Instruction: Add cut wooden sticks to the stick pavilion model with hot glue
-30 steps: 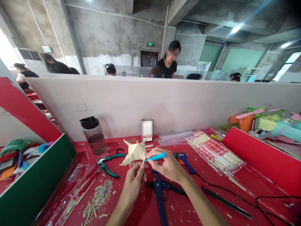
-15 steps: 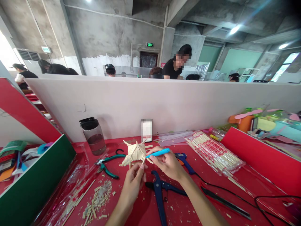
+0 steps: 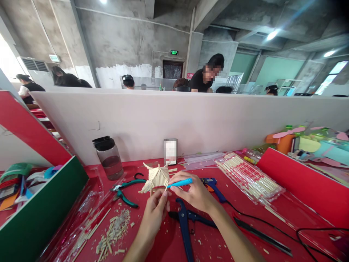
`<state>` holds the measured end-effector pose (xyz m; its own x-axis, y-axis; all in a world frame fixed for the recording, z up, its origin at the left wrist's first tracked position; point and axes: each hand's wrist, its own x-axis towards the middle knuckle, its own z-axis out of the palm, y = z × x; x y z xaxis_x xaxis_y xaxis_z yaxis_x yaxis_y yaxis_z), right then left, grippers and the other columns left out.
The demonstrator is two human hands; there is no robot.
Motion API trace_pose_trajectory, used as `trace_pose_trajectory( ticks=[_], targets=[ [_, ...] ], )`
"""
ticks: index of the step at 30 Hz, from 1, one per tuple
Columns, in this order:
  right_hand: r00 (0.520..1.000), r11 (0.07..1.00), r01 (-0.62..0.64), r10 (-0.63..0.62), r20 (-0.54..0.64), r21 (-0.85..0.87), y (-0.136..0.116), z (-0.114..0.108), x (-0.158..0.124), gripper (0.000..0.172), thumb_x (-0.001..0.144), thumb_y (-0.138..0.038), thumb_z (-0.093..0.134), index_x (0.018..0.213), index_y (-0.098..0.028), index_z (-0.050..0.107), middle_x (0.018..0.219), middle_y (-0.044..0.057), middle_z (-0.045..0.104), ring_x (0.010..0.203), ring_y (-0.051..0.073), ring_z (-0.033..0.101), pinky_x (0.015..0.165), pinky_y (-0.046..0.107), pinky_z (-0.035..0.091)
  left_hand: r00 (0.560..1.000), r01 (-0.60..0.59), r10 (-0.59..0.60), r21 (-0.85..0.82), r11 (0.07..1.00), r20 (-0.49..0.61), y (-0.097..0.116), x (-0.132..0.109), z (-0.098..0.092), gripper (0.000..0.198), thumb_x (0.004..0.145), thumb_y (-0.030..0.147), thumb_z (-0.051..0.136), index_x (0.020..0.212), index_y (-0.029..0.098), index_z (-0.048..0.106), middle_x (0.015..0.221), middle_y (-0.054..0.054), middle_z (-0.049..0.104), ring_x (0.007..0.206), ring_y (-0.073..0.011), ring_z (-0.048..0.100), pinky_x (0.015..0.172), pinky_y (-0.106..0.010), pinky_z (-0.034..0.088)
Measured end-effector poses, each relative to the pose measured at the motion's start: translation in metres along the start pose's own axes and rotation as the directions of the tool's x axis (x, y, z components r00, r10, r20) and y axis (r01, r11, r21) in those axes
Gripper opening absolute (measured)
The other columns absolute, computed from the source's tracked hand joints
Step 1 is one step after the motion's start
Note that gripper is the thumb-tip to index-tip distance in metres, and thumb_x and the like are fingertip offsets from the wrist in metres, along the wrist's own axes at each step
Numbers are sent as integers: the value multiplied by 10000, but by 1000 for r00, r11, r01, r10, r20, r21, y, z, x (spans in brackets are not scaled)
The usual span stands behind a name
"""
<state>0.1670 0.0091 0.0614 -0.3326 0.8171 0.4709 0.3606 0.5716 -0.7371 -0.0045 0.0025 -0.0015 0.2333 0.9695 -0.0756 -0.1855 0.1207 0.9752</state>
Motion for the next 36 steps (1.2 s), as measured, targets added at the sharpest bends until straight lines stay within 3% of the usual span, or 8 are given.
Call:
trace_pose_trajectory(
  ticks=[22, 31, 34, 36],
  targets=[
    [1000, 999, -4, 4, -14, 35, 4, -2, -1, 110, 937, -252, 633, 959, -237, 740, 988, 36, 739, 954, 193, 682, 878, 318, 522, 1000, 19, -19, 11, 1000, -11, -3, 0, -2, 608, 710, 751, 664, 858, 164, 611, 498, 95, 465, 380, -37, 238, 394, -177, 133],
    [974, 992, -111, 121, -189, 62, 22, -32, -7, 249, 968, -410, 591, 1082, -230, 720, 1044, 64, 730, 918, 201, 683, 815, 311, 542, 999, 37, -37, 2, 999, -12, 2, -1, 2, 655, 664, 783, 670, 858, 161, 604, 475, 98, 468, 369, -34, 232, 394, -179, 131],
    [967, 977, -212, 214, -136, 25, 32, -44, -10, 315, 993, -426, 524, 1188, -241, 689, 1061, 72, 741, 888, 205, 699, 741, 291, 546, 999, 30, -30, -7, 1000, -10, 1, 1, 1, 665, 654, 795, 664, 852, 164, 599, 465, 101, 465, 359, -33, 220, 389, -181, 125],
    [967, 963, -254, 253, -26, -89, 39, -49, -14, 315, 1012, -383, 471, 1200, -252, 688, 1033, 67, 754, 892, 211, 708, 763, 299, 538, 1000, 23, -23, -9, 1000, -6, -1, 3, 0, 661, 656, 796, 661, 848, 166, 598, 459, 103, 462, 353, -33, 216, 385, -183, 122]
  ],
)
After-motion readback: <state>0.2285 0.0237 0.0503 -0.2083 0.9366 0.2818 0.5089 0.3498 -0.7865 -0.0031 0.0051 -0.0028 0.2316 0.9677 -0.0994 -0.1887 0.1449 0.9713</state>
